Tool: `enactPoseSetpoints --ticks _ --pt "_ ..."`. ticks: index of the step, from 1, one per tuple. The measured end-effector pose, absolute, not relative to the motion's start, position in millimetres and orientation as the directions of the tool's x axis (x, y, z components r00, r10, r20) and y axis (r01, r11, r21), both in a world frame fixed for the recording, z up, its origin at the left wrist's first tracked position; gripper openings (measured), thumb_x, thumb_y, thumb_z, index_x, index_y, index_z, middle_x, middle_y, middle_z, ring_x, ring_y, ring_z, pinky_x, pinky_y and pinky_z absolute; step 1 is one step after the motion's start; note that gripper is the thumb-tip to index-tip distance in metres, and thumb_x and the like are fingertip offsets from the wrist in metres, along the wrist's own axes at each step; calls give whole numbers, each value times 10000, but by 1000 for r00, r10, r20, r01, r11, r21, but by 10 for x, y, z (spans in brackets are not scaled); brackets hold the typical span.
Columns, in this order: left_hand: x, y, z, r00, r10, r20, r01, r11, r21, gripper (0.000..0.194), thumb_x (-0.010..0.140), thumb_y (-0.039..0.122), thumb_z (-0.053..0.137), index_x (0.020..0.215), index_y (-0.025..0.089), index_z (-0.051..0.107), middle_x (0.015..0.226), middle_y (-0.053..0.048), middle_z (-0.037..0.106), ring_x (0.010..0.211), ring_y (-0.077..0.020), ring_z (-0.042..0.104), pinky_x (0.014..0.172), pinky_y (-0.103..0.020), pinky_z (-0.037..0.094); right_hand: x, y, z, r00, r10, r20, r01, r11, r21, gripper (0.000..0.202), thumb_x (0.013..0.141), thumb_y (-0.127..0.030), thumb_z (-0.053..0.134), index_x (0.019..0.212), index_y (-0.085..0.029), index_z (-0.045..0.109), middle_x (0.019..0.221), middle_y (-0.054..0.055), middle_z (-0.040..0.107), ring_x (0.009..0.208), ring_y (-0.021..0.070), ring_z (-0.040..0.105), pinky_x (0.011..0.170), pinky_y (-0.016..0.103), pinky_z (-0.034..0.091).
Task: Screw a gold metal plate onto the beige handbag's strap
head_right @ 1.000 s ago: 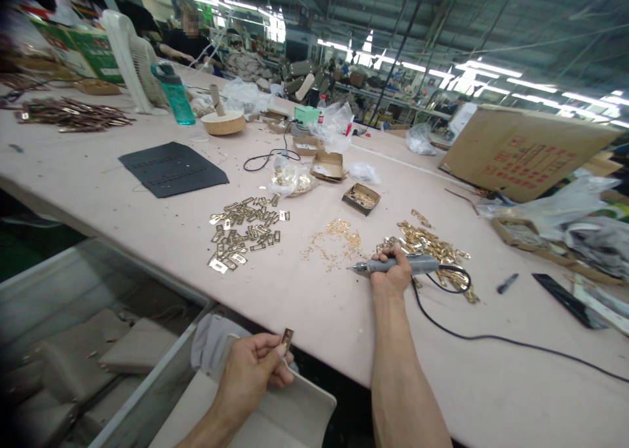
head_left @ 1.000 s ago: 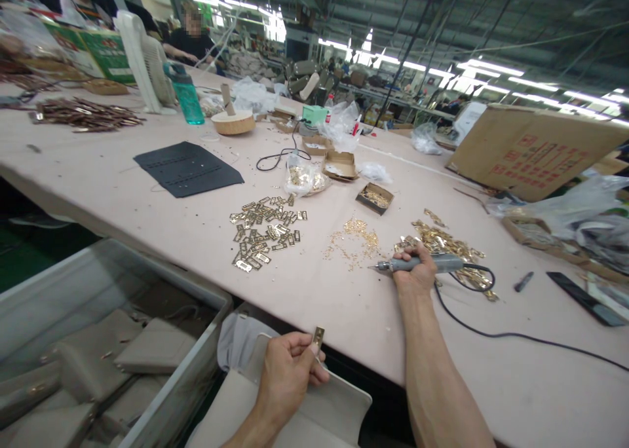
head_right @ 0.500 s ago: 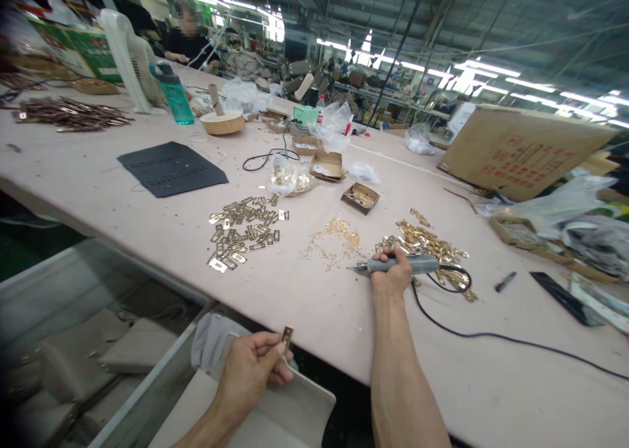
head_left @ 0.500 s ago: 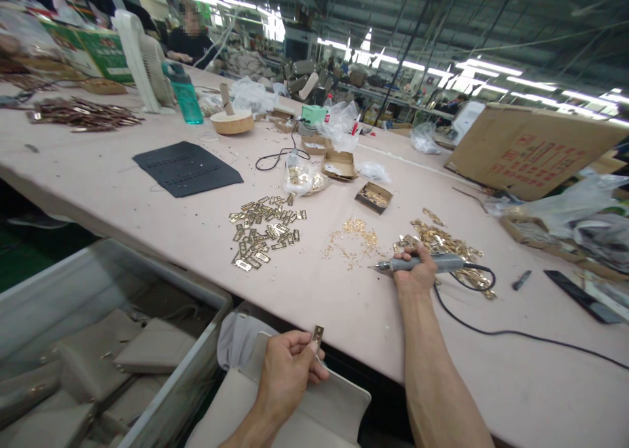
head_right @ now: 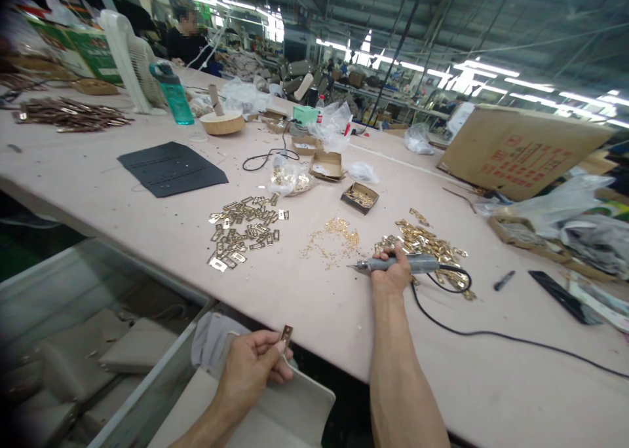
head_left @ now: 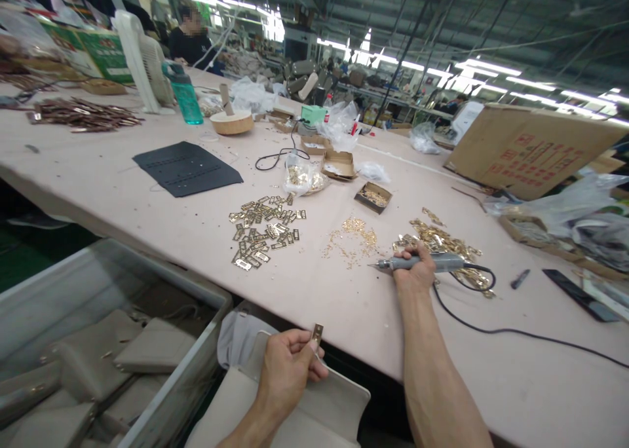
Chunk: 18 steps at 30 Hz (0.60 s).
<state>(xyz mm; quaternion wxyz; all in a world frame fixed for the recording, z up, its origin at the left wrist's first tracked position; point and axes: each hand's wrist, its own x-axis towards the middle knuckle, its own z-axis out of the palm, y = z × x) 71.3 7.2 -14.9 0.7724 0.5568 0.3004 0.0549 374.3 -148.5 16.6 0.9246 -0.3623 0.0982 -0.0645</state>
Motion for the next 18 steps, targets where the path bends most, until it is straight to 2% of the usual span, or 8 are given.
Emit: enactPoseSetpoints --ticks 13,18 --pt "719 90 -164 817 406 -411 280 343 896 428 758 480 702 855 64 709 777 -160 744 536 -228 708 454 -244 554 3695 -1549 175 988 -89 -126 -11 772 -635 284 794 -225 762 817 -183 482 718 -54 546 482 64 466 488 202 502" --pt "701 132 -111 819 383 -428 346 265 900 296 829 353 656 840 68 736 743 -148 745 551 -222 722 444 -199 521 3493 -1483 327 992 -14 -122 -65 784 -617 273 772 -181 741 794 -183 470 711 -55 527 481 62 453 493 200 489"
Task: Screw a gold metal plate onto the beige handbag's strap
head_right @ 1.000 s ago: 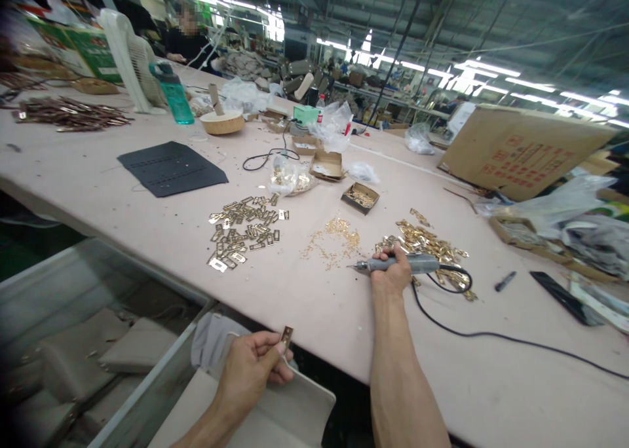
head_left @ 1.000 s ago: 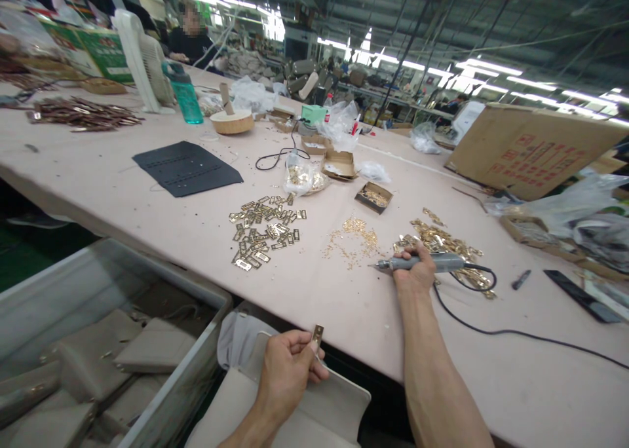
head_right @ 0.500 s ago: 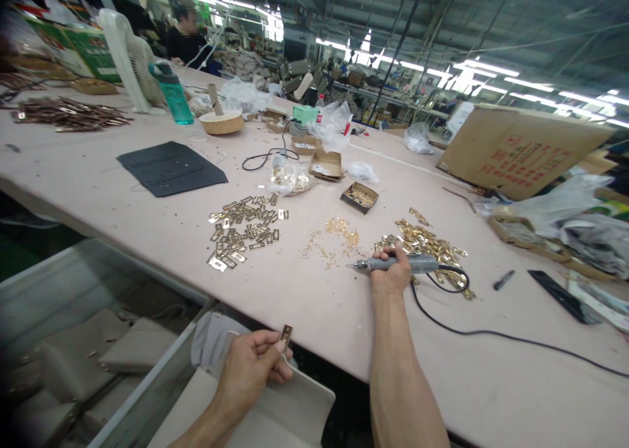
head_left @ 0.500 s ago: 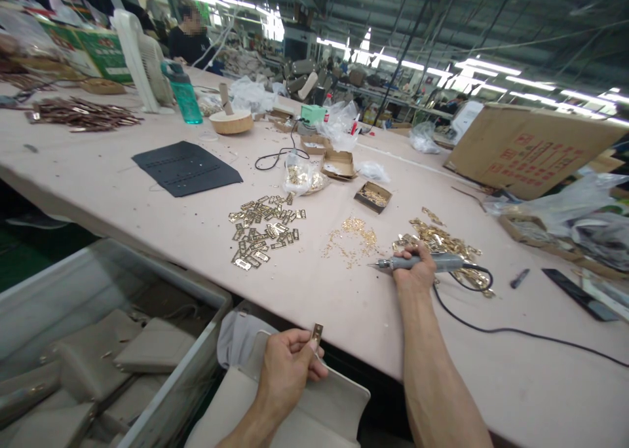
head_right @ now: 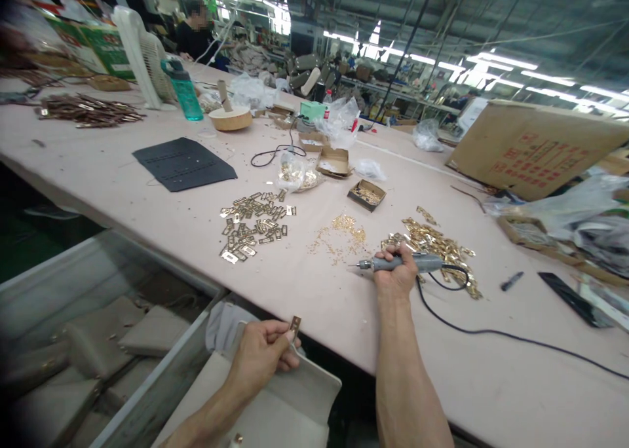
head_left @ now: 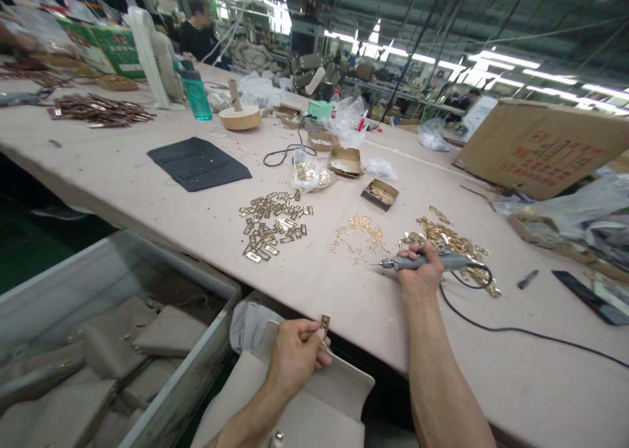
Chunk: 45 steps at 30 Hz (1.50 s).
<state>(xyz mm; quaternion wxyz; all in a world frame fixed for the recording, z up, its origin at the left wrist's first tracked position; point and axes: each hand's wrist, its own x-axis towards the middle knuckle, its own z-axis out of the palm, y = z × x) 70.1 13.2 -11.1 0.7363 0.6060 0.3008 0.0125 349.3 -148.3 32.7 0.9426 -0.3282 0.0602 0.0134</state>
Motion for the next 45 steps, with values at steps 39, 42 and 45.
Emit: enactPoseSetpoints --ticks 39,42,45 --pt "655 209 117 816 277 -507 326 503 800 204 824 -13 535 822 -3 738 757 -169 730 619 -230 745 483 -209 588 1905 -1091 147 897 438 -61 -375 678 -632 250 742 -226 826 721 -143 591 693 -24 494 529 61 366 547 224 464" --pt "643 199 97 826 272 -493 311 510 802 137 847 39 605 887 -5 728 772 -170 735 614 -220 742 497 -208 588 1895 -1081 165 900 430 -71 -373 677 -635 255 728 -217 829 712 -146 585 685 -24 496 523 62 364 538 221 461" --pt "644 182 71 821 282 -496 311 508 803 140 845 26 606 930 -8 713 786 -168 743 614 -213 742 504 -210 591 1888 -1079 183 901 428 -75 -373 672 -640 260 720 -216 832 709 -150 581 681 -26 496 521 63 365 534 221 462"
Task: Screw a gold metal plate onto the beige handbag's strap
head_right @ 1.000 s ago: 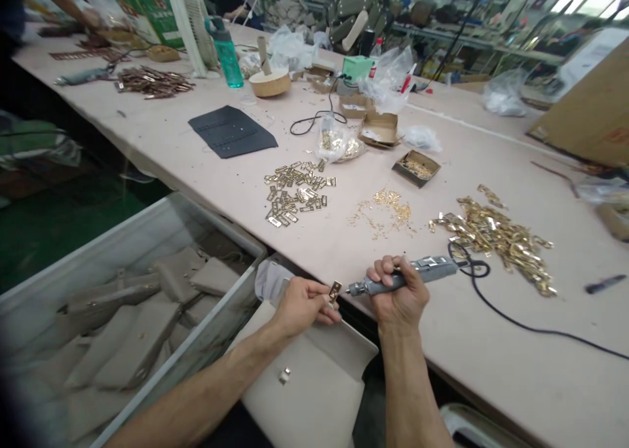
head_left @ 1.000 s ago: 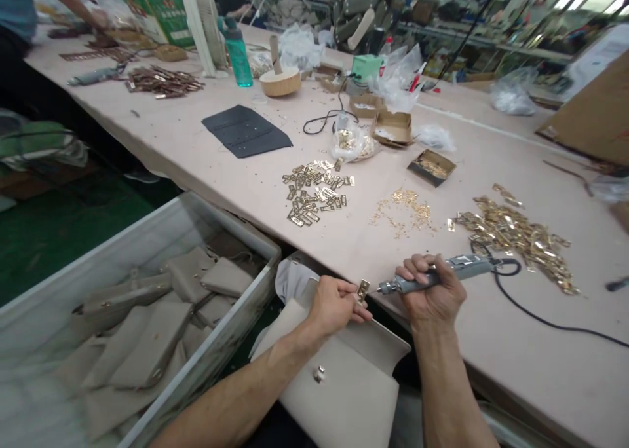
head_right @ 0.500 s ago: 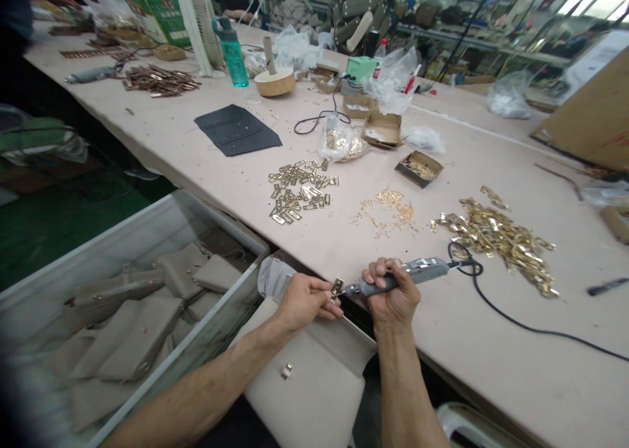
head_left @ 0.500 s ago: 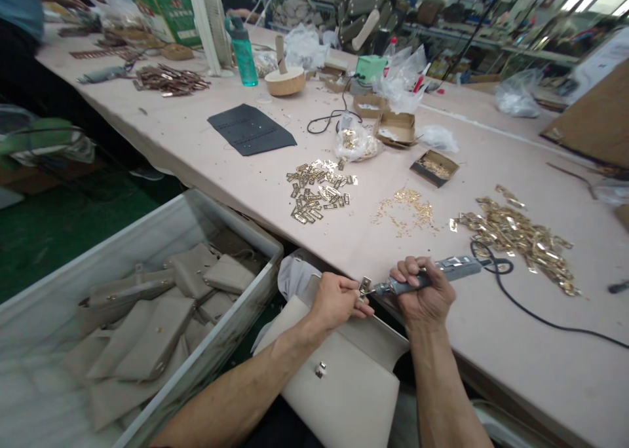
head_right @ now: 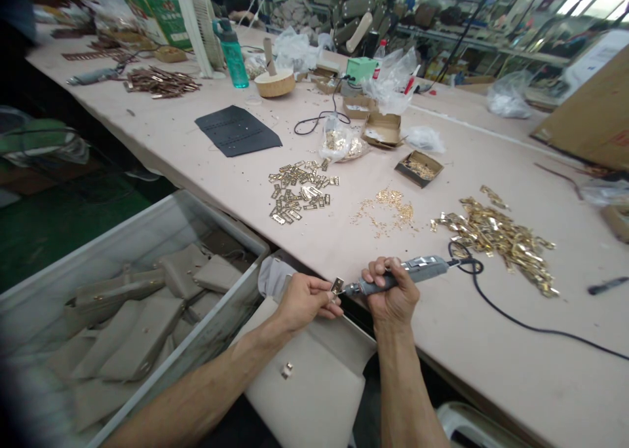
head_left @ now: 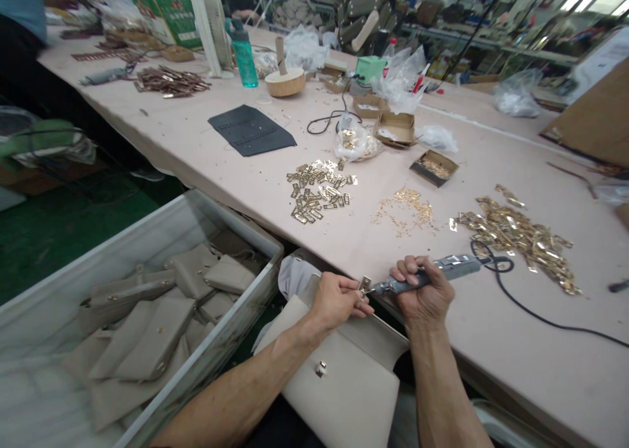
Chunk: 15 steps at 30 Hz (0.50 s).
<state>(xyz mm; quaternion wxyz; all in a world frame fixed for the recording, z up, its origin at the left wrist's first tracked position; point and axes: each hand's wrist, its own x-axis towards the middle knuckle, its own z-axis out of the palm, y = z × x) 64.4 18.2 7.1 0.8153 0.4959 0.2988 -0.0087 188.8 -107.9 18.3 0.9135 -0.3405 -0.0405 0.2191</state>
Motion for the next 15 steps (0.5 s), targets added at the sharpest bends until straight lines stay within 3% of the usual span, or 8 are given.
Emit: enactPoseSetpoints --ticks 15 --pt "668 143 16 820 314 -479 299 478 826 178 825 -17 562 904 -9 722 745 -150 734 611 -221 742 497 -214 597 1877 -1133 167 903 429 -26 -341 678 -651 273 727 -251 837 704 -152 584 700 -19 498 531 67 395 546 225 469"
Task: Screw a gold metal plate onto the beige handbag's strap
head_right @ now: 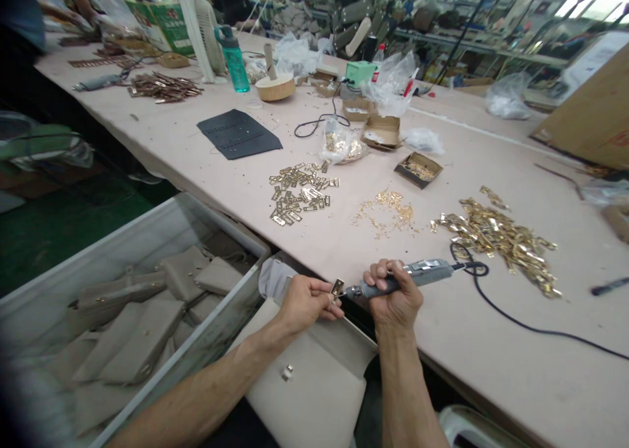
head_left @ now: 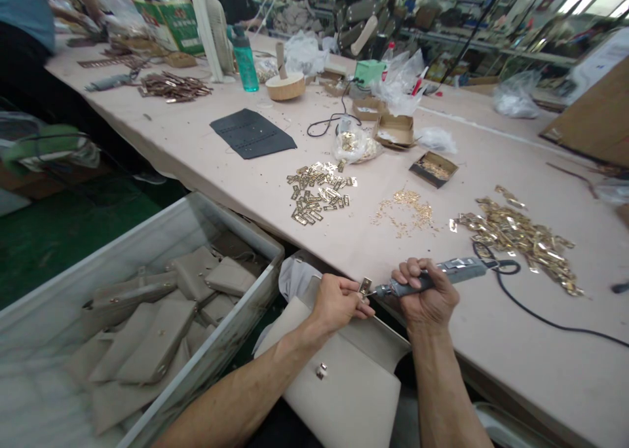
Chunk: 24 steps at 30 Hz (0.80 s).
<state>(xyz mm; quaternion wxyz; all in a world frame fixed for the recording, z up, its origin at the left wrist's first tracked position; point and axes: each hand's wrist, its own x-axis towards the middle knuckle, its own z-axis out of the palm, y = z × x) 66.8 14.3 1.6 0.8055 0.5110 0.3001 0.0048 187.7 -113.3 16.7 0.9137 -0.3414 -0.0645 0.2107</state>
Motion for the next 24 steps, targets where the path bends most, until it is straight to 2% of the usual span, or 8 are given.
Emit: enactPoseSetpoints --ticks 12,18,24 --pt "658 139 44 816 325 -478 299 470 831 166 796 2 592 887 5 732 743 -141 734 619 -229 744 497 -215 593 1842 -1102 209 904 427 -13 -325 669 -668 260 731 -247 823 703 -152 583 702 -9 516 533 74 409 549 227 454" --pt "672 139 26 813 330 -480 299 470 831 157 782 -9 609 869 8 739 727 -139 731 628 -240 747 495 -218 593 1809 -1082 257 916 401 -4 -289 654 -699 309 730 -221 822 665 -144 530 683 -10 515 521 68 404 552 233 445" --pt "683 133 14 806 330 -491 315 463 829 147 802 -25 617 856 20 745 712 -126 724 617 -228 744 489 -203 590 1753 -1047 317 926 377 28 -238 638 -732 291 751 -226 818 696 -155 541 684 -13 528 523 75 427 556 235 451"
